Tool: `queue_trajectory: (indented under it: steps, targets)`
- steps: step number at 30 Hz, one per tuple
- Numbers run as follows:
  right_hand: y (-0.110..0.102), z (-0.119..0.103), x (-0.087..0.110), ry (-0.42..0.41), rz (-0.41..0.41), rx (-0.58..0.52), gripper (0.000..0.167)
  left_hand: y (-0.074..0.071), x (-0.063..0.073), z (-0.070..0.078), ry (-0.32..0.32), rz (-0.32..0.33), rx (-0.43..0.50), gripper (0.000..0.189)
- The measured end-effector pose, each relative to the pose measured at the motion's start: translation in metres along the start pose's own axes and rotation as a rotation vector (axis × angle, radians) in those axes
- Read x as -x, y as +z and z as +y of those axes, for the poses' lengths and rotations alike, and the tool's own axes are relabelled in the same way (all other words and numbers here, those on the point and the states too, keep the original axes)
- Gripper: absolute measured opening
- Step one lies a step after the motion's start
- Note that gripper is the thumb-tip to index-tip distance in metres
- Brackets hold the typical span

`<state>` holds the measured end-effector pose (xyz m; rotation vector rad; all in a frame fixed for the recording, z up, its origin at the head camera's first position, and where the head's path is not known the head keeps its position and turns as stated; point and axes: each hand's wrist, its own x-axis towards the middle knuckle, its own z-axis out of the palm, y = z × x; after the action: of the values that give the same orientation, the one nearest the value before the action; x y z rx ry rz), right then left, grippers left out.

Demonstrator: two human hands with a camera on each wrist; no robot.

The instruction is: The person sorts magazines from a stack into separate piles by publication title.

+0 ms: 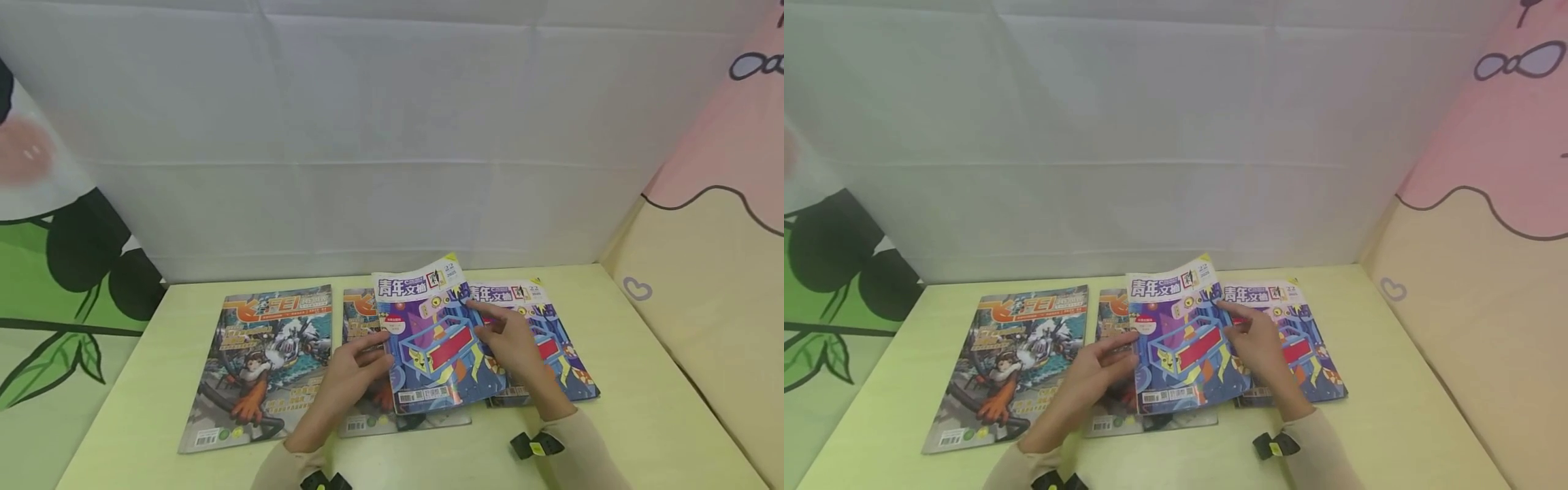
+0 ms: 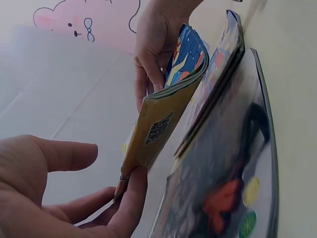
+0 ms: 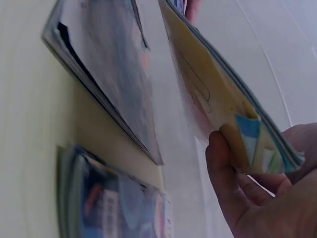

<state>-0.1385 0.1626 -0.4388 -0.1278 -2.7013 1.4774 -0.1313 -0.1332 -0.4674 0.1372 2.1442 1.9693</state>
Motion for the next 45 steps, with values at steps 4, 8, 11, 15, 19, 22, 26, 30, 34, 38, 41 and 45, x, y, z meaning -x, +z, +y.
queue_trajectory:
  steps: [4, 8, 11, 15, 19, 22, 26, 30, 34, 38, 41, 45]
  targets:
    - [-0.018, -0.003, -0.001, 0.031, -0.014, -0.015, 0.047, 0.011, -0.001, 0.01, 0.038, -0.014, 0.003, 0.05]
    - [-0.04, 0.0, -0.004, 0.016, -0.042, -0.094, 0.048, 0.023, -0.004, 0.015, 0.047, -0.06, 0.076, 0.054]
    - [-0.057, 0.004, -0.006, -0.006, -0.052, -0.135, 0.049, 0.032, -0.007, 0.015, 0.053, -0.126, 0.16, 0.059]
    - [-0.077, 0.009, -0.007, -0.004, -0.065, -0.143, 0.05, 0.044, -0.01, 0.013, 0.048, -0.209, 0.253, 0.063]
    - [-0.098, 0.016, -0.006, -0.014, -0.076, -0.124, 0.051, 0.06, -0.015, 0.012, 0.048, -0.277, 0.318, 0.065]
    - [-0.115, 0.024, -0.005, -0.013, -0.087, -0.132, 0.051, 0.072, -0.016, 0.011, 0.056, -0.334, 0.335, 0.066]
    - [-0.134, 0.034, -0.004, 0.011, -0.1, -0.151, 0.048, 0.084, -0.015, 0.011, 0.075, -0.402, 0.347, 0.068]
    - [-0.146, 0.044, -0.005, 0.034, -0.104, -0.193, 0.046, 0.094, -0.014, 0.011, 0.094, -0.423, 0.377, 0.068]
    - [-0.155, 0.055, -0.006, 0.097, -0.094, -0.226, 0.046, 0.104, -0.015, 0.009, 0.106, -0.426, 0.403, 0.068]
    - [-0.164, 0.064, -0.007, 0.134, -0.111, -0.277, 0.046, 0.112, -0.015, 0.008, 0.135, -0.437, 0.415, 0.067]
    - [-0.169, 0.07, -0.007, 0.124, -0.129, -0.315, 0.045, 0.118, -0.014, 0.004, 0.14, -0.443, 0.403, 0.067]
    - [-0.173, 0.078, -0.006, 0.135, -0.148, -0.332, 0.045, 0.125, -0.014, -0.004, 0.124, -0.455, 0.386, 0.067]
